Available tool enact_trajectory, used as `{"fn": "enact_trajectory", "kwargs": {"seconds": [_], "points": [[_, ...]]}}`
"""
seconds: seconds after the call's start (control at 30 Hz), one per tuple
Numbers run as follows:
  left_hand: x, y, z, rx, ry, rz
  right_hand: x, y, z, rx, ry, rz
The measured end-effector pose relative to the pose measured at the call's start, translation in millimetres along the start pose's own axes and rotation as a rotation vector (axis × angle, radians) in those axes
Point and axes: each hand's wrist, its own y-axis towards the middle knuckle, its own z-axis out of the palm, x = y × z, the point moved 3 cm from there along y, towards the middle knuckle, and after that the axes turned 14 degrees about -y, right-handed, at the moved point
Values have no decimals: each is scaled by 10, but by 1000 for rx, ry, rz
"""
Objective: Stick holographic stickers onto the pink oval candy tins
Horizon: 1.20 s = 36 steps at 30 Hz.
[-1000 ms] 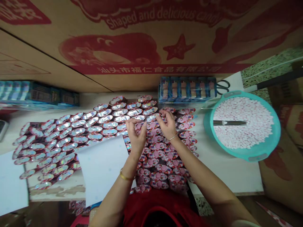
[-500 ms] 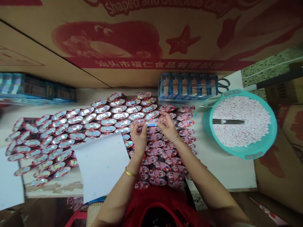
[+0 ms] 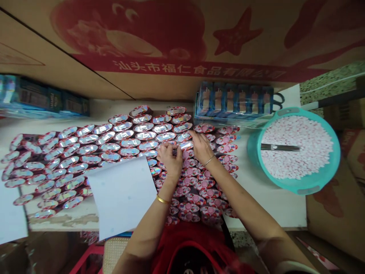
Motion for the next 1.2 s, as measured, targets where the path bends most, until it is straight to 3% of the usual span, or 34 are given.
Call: {"fn": "enact_trajectory", "kwargs": {"seconds": [0.3,0.4,0.47,0.53,0.6,0.67,0.7,0.77,0.83,0.9,1.07,1.2], "points": [[6,19,51,24,80,-91,33,-42,23,15,-133,-40],[-135,56,-151,48,4,-7,0,-74,-46,-41,-46,-39],[-212,175,-513,78,-102,98,-13,-139,-100,-112,25,-23],[-191,398,-1054,51,-161,172,25,-226,-134,-187,90,13],[-28,691,-1684,-90,-84,159,156,-310,-141,-241,156,36],[246,969,-2201,-100,41,71,384,-370,-135,-267,222,30],[405,1070,-2373,-20,122,7,523,-389,-133,-271,252,17],[703,1132,-2535,255,285,-91,807,-412,-137,-265,297,-13],[895,985,-2535,498,410,-74,1056,-431,-147,-256,319,-45],[969,696,-2479,606,500,6,1250,-464,-157,-247,318,-74],[814,15,-2462,496,471,160,1709,-609,-236,-192,182,-209],[409,-139,-2608,572,265,267,2149,-698,-549,-218,-35,-396]]}}
